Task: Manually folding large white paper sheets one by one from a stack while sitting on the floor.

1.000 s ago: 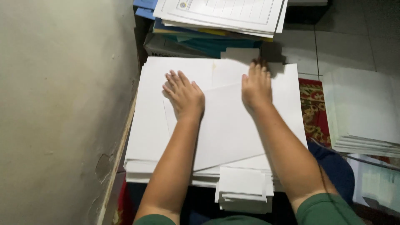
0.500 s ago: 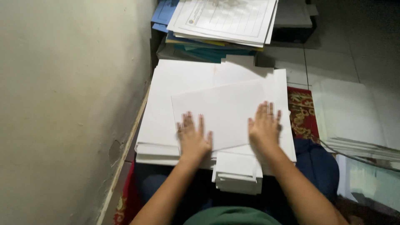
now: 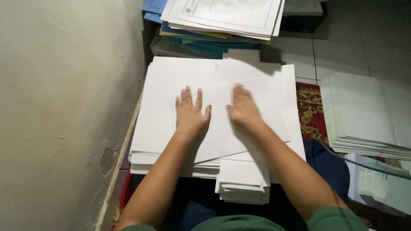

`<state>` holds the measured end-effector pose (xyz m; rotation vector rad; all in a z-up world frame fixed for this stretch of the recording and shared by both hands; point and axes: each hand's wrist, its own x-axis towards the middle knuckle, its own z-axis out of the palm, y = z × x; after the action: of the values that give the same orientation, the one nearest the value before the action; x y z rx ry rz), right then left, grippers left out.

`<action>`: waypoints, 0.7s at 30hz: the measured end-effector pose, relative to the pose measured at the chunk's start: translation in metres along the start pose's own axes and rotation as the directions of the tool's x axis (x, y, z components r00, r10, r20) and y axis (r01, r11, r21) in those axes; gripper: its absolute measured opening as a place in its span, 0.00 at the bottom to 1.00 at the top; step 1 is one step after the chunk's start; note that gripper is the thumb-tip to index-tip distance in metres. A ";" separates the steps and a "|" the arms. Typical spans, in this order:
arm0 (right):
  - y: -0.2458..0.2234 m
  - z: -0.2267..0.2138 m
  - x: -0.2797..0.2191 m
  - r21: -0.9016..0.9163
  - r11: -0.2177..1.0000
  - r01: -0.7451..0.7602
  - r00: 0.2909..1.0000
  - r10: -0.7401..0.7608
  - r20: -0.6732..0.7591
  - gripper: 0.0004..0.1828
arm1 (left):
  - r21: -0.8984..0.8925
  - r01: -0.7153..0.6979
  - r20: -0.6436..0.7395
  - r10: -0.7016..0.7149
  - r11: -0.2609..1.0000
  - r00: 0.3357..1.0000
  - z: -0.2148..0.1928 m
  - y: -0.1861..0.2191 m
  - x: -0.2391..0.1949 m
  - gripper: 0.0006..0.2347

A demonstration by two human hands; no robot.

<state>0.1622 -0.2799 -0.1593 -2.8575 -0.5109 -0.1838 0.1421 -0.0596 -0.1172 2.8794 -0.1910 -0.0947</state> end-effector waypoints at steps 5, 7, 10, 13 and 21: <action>-0.011 0.003 0.061 -0.076 0.996 0.052 0.987 -0.040 0.154 0.39 | -0.021 -0.045 -0.027 0.045 0.999 0.999 -0.001 0.004 0.038 0.27; 0.003 -0.018 0.076 -0.055 0.998 0.002 0.978 0.009 0.207 0.37 | -0.030 -0.028 -0.046 0.027 0.999 0.999 -0.009 -0.004 0.044 0.26; 0.034 -0.044 0.072 -0.132 0.973 -0.188 0.969 0.206 0.139 0.39 | -0.046 0.086 -0.094 -0.090 0.995 0.992 -0.024 -0.022 0.038 0.25; 0.059 -0.047 0.037 -0.156 0.951 -0.266 0.950 0.286 0.128 0.42 | -0.024 0.146 -0.164 -0.148 0.989 0.975 -0.031 -0.034 0.025 0.25; 0.022 -0.079 -0.091 -0.213 0.934 -0.286 0.950 0.305 0.062 0.39 | -0.016 0.044 -0.215 -0.046 0.999 0.975 -0.024 -0.024 -0.054 0.26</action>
<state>0.0782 -0.3490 -0.1023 -3.1076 -0.0736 -0.0488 0.0934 -0.0234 -0.0973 2.8563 -0.0833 0.2075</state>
